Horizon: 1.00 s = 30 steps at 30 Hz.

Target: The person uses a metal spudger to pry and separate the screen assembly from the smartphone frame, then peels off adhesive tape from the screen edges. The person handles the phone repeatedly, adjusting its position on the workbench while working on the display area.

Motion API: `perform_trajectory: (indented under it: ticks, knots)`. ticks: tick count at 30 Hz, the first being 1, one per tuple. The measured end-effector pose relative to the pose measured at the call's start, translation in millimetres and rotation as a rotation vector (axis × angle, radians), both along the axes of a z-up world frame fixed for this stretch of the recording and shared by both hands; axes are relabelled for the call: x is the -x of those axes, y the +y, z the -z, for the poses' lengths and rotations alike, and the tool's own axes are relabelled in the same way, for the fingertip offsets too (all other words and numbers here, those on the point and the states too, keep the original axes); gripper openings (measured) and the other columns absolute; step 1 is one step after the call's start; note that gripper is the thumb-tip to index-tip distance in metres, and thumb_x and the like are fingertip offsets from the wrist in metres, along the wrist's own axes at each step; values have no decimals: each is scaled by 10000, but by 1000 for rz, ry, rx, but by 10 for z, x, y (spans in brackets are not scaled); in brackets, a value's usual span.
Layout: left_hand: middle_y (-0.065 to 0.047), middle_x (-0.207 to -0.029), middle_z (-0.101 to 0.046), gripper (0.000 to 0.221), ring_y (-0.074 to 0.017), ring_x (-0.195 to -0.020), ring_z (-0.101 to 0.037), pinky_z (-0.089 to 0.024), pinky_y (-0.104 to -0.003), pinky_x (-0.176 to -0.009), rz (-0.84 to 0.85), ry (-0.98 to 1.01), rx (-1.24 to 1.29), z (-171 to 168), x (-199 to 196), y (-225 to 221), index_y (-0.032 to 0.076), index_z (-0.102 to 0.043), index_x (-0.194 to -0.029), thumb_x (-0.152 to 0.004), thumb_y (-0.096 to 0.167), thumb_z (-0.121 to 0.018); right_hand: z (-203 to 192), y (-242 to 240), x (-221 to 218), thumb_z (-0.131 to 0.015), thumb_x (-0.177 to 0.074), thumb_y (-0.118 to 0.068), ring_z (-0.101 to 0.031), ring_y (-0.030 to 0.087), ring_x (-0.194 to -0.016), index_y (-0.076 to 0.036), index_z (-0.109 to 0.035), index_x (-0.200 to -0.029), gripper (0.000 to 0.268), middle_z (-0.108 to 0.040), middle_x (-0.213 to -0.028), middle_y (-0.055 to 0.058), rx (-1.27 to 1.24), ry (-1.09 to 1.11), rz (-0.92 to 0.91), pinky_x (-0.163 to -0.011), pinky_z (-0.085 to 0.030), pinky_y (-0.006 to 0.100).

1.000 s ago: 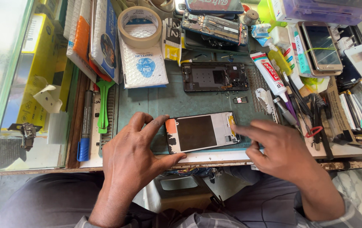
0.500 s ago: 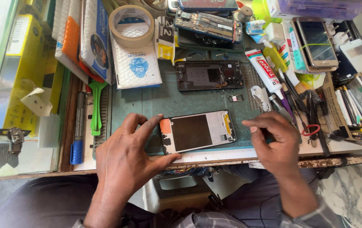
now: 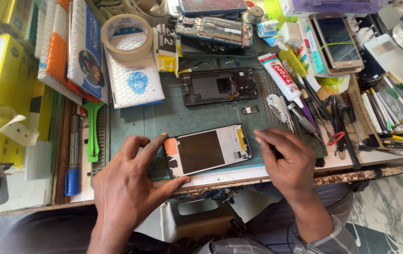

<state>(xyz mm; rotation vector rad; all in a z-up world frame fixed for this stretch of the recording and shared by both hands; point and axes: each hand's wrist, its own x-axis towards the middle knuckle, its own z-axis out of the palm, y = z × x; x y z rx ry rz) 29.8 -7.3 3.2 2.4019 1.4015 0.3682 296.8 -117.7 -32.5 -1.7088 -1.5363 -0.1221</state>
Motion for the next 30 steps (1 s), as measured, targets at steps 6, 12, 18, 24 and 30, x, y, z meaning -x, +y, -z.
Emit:
perform_trajectory:
  ticks: [6, 12, 18, 24, 30]
  knots:
    - [-5, -1186, -643, 921, -238, -915, -713, -567, -397, -617, -20, 75, 43, -23, -26, 3, 285, -654, -1386, -572, 657, -875, 23, 15, 4, -763, -904, 4, -769, 199, -898, -57, -763, -1076, 182, -769, -1018, 95, 17, -23, 9, -731, -611, 292]
    - [-11, -1190, -646, 908, -254, -939, -709, -567, -401, -621, -23, 39, 28, -40, -26, -6, 270, -658, -1373, -561, 625, -855, 9, 40, 8, -767, -890, -10, -766, 217, -898, -61, -757, -1040, 158, -769, -1000, 88, 32, -36, 1, -754, -603, 315]
    - [-8, -1149, -654, 885, -227, -917, -698, -559, -393, -657, -5, -38, 43, -63, 2, -11, 229, -664, -1366, -580, 580, -868, -31, 50, 45, -758, -878, -32, -758, 230, -892, -79, -751, -1039, 168, -765, -992, 82, 73, -20, 20, -756, -589, 336]
    - [-39, -1129, -660, 851, -278, -929, -692, -555, -412, -684, 36, -136, -24, -48, 42, -16, 174, -682, -1328, -585, 535, -888, -39, 47, 51, -752, -870, -41, -751, 227, -881, -87, -754, -1045, 181, -759, -993, 76, 84, -7, 29, -753, -580, 335]
    - [-50, -1086, -662, 784, -293, -922, -687, -550, -422, -705, 53, -191, -69, -6, 73, -36, 145, -691, -1262, -616, 539, -894, -14, 26, 41, -754, -874, -64, -749, 228, -888, -99, -759, -1064, 193, -757, -1011, 80, 118, -9, 44, -754, -574, 341]
